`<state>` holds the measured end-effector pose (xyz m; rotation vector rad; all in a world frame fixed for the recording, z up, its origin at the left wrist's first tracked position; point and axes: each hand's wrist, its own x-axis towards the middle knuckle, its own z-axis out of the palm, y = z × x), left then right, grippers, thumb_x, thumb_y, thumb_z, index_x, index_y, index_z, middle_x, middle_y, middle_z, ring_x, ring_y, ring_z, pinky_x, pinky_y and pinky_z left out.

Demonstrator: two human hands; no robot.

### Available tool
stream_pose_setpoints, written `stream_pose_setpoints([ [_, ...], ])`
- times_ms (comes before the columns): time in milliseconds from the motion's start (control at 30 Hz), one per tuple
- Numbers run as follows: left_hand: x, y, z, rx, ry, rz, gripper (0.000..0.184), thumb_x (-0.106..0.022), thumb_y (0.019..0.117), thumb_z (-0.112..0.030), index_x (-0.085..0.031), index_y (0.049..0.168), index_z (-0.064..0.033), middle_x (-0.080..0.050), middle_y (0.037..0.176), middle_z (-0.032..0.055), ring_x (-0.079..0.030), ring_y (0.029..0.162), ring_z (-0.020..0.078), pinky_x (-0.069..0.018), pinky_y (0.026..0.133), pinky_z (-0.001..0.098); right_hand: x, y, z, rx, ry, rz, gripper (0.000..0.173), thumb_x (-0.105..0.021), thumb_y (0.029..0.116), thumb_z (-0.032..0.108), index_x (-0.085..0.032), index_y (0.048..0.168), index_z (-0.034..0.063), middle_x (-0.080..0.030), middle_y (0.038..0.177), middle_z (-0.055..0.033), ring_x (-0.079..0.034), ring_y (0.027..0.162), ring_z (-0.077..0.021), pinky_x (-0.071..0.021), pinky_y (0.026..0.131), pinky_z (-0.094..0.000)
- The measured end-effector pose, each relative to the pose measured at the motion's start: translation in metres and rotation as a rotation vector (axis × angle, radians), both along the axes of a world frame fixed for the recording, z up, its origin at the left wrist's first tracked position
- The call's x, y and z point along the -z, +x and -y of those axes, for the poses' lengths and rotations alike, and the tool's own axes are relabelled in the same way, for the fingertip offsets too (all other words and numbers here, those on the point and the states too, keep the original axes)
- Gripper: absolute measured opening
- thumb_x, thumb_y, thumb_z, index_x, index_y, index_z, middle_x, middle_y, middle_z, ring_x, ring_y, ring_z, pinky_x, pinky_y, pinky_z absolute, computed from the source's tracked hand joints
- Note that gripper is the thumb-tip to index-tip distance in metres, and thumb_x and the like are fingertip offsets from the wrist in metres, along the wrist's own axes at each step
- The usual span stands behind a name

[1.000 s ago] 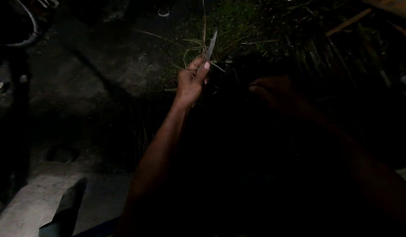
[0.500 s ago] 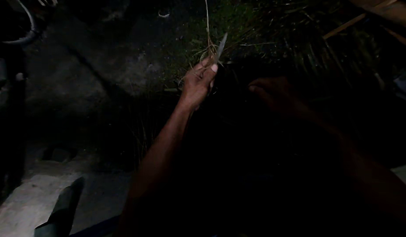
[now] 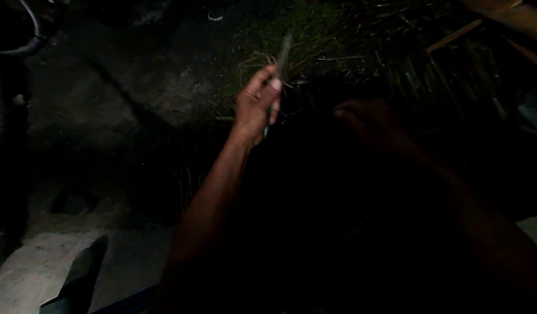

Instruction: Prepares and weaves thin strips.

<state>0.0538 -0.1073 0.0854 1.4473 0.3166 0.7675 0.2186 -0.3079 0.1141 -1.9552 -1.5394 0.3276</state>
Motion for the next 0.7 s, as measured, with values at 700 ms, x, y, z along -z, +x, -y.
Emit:
stream_pose_setpoints([
  [700,0.014,0.016,0.006,0.127,-0.19,0.031,0.037,-0.04,0.1103,-0.019,-0.046,0.146,-0.0098,-0.051,0.063,-0.0047,-0.049,0.047,0.0055,-0.0466,0.044,0.0193,0.006,0.021,0.005,-0.064,0.067,0.09,0.031,-0.047,0.1083,0.024,-0.071,0.115,0.0052,-0.069,0.09,-0.0071,-0.064,0.076,-0.0108,-0.0544,0.072,-0.0326],
])
